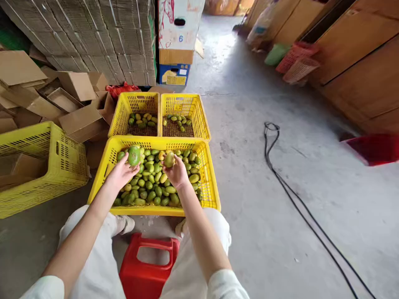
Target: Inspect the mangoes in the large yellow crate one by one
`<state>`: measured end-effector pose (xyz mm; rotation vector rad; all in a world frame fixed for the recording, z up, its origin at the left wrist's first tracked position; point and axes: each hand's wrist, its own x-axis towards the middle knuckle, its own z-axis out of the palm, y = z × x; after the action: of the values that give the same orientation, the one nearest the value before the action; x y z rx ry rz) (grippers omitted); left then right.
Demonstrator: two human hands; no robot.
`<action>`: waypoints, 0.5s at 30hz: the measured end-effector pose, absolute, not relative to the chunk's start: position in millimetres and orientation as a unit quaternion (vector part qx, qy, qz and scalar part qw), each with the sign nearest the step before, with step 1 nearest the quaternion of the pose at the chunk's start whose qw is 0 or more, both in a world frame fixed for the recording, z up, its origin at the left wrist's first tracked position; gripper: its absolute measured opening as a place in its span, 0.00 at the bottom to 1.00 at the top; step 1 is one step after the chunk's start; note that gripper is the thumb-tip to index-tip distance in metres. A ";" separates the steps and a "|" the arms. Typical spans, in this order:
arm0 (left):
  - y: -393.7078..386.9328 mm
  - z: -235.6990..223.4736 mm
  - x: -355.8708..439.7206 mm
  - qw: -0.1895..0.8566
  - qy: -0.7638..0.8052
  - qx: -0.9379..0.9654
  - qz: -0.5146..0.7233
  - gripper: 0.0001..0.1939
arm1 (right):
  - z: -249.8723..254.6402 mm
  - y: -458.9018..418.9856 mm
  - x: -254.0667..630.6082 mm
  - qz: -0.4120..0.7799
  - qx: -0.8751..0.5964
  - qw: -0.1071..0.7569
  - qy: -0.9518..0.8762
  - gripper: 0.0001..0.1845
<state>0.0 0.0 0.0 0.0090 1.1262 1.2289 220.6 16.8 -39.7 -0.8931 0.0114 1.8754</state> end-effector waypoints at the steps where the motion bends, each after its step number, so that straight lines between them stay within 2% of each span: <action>1: 1.5 -1.2 -0.2 0.671 0.502 0.003 0.546 0.05 | -41.2 17.6 220.6 0.780 -0.364 0.509 -0.002 0.10; 3: 4.2 -2.8 0.0 0.670 0.504 0.000 0.545 0.06 | -43.6 18.8 220.2 0.783 -0.353 0.512 -0.015 0.04; 6: 6.1 -1.4 3.6 0.674 0.499 -0.009 0.544 0.07 | -43.9 18.9 218.8 0.783 -0.338 0.521 -0.035 0.10; 15: -3.7 14.7 15.0 0.678 0.477 -0.049 0.557 0.03 | -27.1 13.4 211.8 0.767 -0.366 0.524 -0.051 0.10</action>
<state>15.0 -3.7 14.7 -0.1104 1.0719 1.2509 211.8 13.4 -27.1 -0.8757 -0.1214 1.8364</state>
